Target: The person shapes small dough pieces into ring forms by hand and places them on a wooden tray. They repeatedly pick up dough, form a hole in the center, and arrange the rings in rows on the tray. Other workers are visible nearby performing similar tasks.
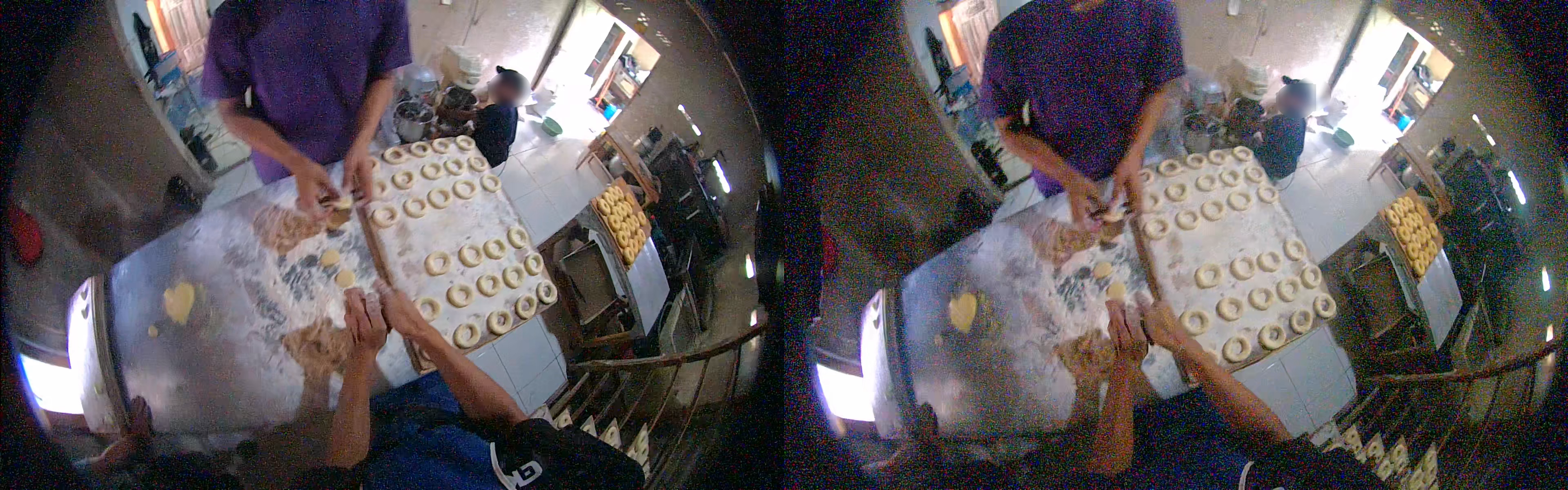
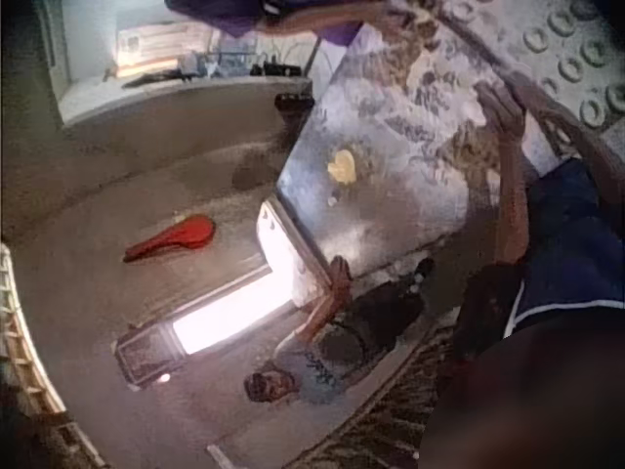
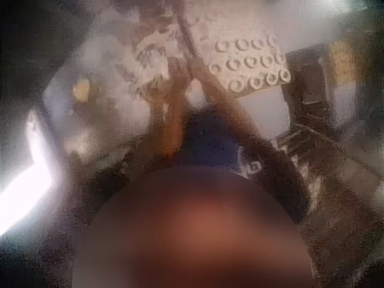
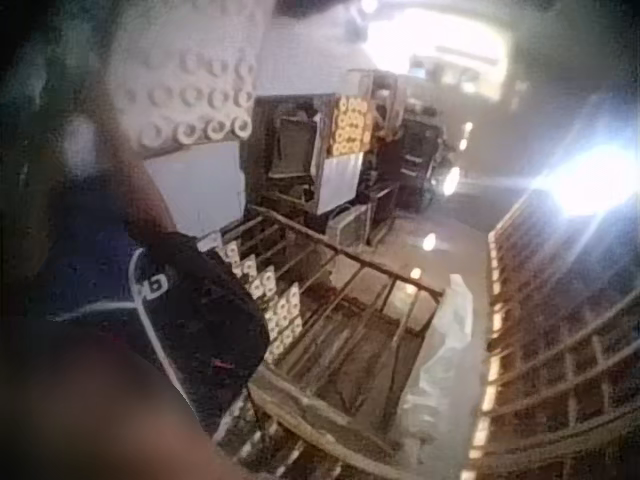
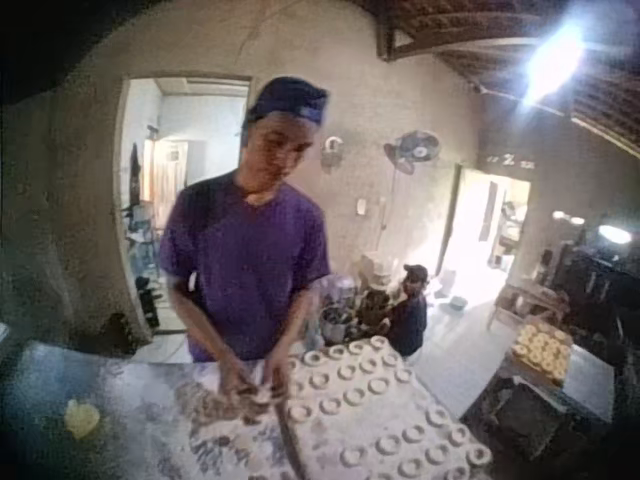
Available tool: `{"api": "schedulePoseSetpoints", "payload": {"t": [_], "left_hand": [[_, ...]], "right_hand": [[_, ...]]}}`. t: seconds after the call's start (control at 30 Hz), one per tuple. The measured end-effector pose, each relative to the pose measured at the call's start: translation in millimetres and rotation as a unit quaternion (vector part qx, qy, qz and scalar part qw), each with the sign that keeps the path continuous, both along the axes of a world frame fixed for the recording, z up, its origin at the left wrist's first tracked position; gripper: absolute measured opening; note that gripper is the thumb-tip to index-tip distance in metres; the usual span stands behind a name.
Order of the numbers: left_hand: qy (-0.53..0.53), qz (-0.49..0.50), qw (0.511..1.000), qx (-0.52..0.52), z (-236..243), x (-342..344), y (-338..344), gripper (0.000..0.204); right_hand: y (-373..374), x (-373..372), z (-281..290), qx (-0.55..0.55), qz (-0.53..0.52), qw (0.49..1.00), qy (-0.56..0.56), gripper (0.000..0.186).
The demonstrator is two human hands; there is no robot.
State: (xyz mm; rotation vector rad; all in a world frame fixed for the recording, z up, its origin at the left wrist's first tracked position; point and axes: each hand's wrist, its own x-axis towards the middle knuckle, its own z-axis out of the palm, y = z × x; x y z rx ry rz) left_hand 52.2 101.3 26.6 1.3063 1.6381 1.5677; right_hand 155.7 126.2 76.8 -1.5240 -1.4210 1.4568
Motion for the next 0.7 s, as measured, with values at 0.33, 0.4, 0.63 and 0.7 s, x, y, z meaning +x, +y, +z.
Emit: {"api": "schedulePoseSetpoints", "payload": {"t": [0.33,0.4,0.63,0.7], "left_hand": [[-0.120,0.032,0.988,-0.087,41,67,26,0.028],[-0.297,0.092,0.943,-0.116,61,80,38,0.027],[-0.169,0.037,0.962,-0.213,72,100,44,0.028],[-0.192,0.033,0.964,-0.180,54,100,50,0.029]], "right_hand": [[39,71,16,0.148,0.100,0.982,-0.063,0.062],[42,73,16,0.139,0.019,0.989,0.045,0.063],[61,108,22,0.129,0.185,0.974,0.009,0.057],[63,111,26,0.161,0.132,0.975,0.080,0.056]]}}
